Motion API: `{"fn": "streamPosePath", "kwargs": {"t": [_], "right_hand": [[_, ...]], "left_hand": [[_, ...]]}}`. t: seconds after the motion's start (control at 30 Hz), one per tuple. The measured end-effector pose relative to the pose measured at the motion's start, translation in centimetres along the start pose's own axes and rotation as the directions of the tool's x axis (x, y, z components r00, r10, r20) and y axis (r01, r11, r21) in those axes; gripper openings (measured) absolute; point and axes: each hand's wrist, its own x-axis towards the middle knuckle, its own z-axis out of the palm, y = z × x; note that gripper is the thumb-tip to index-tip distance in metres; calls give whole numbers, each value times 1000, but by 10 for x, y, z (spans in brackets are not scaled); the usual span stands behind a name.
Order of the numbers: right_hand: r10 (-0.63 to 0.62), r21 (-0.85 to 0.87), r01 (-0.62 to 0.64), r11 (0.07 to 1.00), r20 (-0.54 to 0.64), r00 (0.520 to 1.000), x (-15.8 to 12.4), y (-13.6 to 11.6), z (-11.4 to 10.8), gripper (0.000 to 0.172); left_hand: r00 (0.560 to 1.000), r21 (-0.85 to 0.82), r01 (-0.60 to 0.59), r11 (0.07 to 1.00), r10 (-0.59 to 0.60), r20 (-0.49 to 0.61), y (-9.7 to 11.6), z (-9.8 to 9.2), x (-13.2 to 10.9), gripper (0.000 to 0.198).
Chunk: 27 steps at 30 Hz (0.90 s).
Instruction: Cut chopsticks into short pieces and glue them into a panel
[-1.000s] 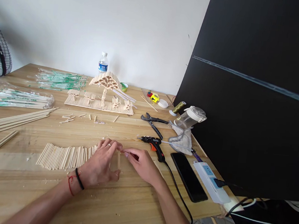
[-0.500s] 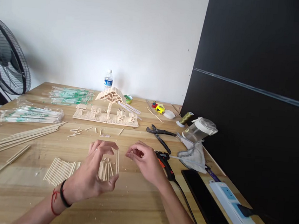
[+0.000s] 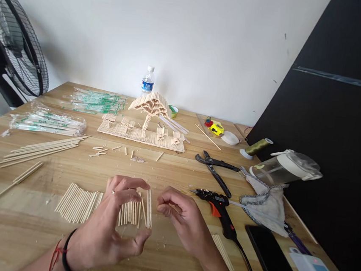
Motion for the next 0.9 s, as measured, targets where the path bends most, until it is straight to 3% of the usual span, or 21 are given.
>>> {"fn": "streamPosePath", "kwargs": {"t": [0.2, 0.33, 0.6, 0.9], "right_hand": [[-121, -77, 118, 990, -41, 992, -5, 3, 1, 47], [-126, -73, 121, 990, -59, 990, -8, -1, -4, 12], [-165, -6, 166, 986, 67, 984, -10, -6, -7, 61], [-181, 1, 181, 984, 46, 982, -8, -4, -8, 55]], "left_hand": [[1000, -1, 0, 1000, 0, -27, -1, 1, 0, 60], [1000, -10, -1, 1000, 0, -24, 0, 2, 0, 61], [1000, -54, -25, 998, 26, 6, 0, 2, -1, 60], [1000, -75, -12, 997, 12, 7, 3, 0, 1, 60]]}}
